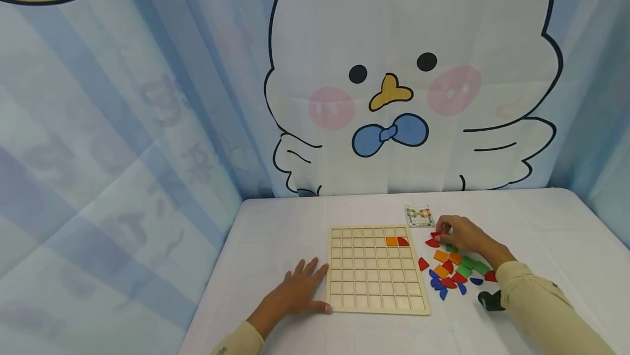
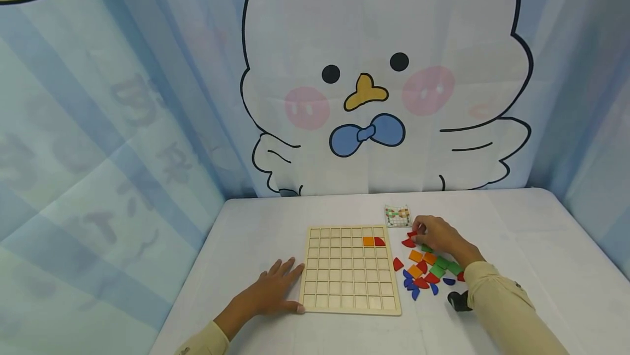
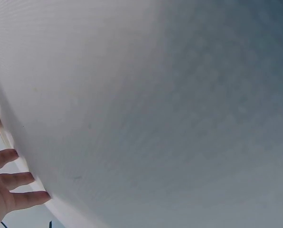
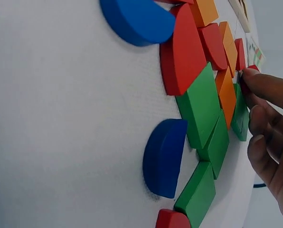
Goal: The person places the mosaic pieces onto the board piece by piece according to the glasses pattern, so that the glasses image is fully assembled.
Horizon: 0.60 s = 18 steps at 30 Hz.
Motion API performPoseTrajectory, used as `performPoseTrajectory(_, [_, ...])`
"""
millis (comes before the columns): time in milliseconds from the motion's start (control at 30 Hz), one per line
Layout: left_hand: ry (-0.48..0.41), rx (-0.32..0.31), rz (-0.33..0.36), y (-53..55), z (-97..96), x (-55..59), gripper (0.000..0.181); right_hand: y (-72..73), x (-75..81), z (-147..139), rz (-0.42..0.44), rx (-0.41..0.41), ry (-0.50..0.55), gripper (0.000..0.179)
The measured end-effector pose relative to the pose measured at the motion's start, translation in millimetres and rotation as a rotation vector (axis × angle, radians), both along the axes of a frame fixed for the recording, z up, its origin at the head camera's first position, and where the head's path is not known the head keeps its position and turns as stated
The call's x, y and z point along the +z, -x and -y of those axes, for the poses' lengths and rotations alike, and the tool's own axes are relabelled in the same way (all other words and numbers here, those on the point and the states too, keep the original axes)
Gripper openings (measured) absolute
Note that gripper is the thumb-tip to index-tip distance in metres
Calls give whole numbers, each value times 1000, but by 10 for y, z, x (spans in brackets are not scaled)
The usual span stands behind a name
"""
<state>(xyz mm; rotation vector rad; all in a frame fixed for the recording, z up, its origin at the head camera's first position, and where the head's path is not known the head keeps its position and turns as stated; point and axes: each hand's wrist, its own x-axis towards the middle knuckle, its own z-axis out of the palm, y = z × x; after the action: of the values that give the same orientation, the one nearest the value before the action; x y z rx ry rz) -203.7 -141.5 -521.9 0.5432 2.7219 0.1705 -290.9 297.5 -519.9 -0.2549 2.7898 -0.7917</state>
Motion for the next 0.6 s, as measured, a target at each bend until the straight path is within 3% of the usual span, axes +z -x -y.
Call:
performPoseTrajectory(267, [-13, 0, 0, -22, -1, 15, 100, -54, 45, -7, 12, 50, -6, 34])
performPoseTrajectory(600, [-4, -6, -2, -20, 2, 8, 101, -99, 22, 26, 36, 82, 91, 28])
